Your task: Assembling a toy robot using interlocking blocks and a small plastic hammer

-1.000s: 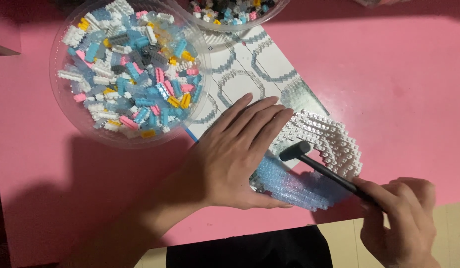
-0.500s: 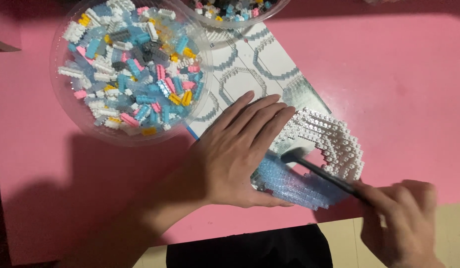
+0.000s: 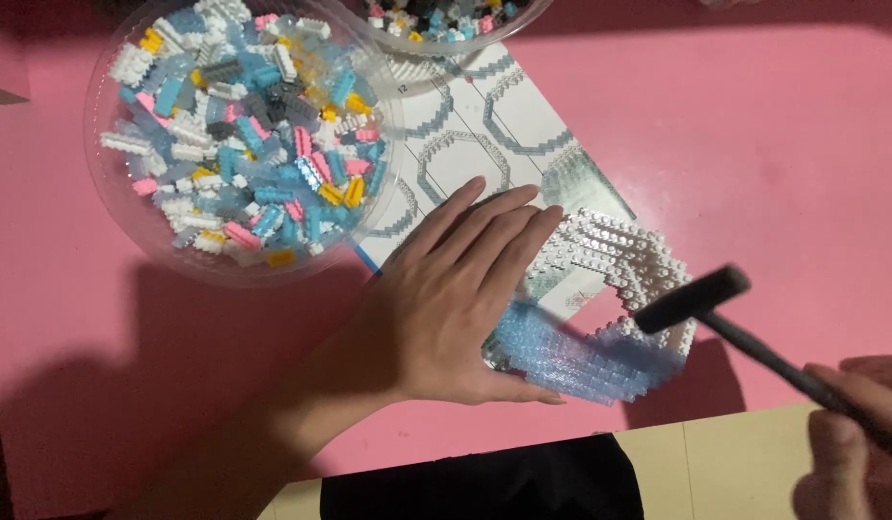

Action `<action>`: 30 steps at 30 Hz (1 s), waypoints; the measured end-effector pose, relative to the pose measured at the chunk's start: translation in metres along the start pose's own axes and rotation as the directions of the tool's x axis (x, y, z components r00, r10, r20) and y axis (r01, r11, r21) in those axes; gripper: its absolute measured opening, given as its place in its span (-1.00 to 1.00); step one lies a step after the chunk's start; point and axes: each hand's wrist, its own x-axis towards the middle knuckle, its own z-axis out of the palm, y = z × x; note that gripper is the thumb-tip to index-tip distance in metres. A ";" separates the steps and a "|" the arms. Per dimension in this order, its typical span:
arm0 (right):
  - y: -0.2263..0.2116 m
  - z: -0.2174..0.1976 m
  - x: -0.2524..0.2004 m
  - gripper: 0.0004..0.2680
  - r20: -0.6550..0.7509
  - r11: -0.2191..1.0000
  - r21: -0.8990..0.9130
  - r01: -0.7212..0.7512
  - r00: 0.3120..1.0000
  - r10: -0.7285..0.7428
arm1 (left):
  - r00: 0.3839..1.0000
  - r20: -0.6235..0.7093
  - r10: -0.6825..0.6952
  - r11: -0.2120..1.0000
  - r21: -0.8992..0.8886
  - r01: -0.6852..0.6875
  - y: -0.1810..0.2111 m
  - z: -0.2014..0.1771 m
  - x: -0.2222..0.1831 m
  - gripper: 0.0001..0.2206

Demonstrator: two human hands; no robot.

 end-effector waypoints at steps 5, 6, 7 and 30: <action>0.084 0.007 0.004 -0.80 0.044 0.948 0.311 -0.067 0.997 0.056 | 1.000 -0.014 0.007 1.000 0.013 -0.007 0.000 0.000 0.000 0.30; 0.101 0.008 0.005 -0.77 0.072 0.894 0.436 -0.098 0.995 0.074 | 1.000 -0.014 0.011 1.000 0.027 -0.011 0.000 -0.001 0.000 0.30; 0.082 0.011 0.020 -0.77 0.073 0.895 0.436 -0.100 0.994 0.076 | 1.000 -0.012 0.012 1.000 0.025 -0.011 0.001 0.000 -0.001 0.30; 0.101 0.012 0.065 -0.92 0.300 0.168 0.928 -0.332 0.935 0.189 | 0.995 -0.002 -0.104 0.992 0.077 0.104 0.012 0.006 -0.003 0.51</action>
